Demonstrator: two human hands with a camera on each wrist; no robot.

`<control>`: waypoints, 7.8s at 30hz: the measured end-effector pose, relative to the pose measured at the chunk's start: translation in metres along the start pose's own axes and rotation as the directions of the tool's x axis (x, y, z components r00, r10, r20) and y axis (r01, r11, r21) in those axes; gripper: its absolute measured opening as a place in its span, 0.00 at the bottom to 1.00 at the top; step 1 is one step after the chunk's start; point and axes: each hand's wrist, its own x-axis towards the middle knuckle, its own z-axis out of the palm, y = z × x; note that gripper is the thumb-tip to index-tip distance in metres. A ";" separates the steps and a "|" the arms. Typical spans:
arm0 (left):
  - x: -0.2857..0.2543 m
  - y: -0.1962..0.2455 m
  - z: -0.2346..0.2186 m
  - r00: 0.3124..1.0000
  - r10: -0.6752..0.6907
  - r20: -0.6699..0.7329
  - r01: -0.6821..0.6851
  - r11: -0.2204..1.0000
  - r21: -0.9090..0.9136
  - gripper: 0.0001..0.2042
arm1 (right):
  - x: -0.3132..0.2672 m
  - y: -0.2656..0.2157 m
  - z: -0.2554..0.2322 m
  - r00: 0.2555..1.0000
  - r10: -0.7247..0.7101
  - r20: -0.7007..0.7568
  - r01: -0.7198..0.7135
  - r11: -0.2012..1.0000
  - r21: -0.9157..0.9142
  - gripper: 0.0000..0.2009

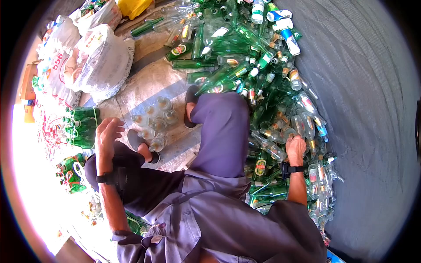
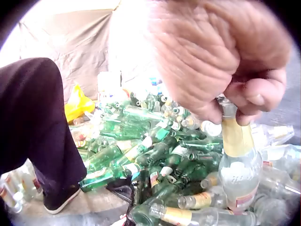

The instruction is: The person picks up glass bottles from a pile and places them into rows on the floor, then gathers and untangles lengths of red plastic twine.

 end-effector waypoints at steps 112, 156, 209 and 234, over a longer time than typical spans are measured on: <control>0.002 0.001 0.015 1.000 -0.017 0.018 0.015 0.991 0.131 0.17 | 0.041 0.128 0.055 0.770 0.604 -0.208 -0.611 0.791 0.036 0.26; 0.028 -0.028 0.017 0.989 -0.146 -0.028 0.148 0.965 0.214 0.15 | 0.158 0.244 0.167 0.714 0.697 0.066 -0.300 0.219 0.928 0.09; -0.010 -0.026 -0.001 0.998 -0.004 0.060 -0.002 0.996 0.093 0.13 | 0.080 -0.028 -0.023 0.953 0.207 0.223 -0.284 0.340 0.896 0.18; -0.013 -0.040 -0.006 0.999 0.031 0.041 -0.035 0.994 0.101 0.13 | -0.051 -0.353 -0.126 0.376 -0.924 0.075 0.880 0.381 0.283 0.13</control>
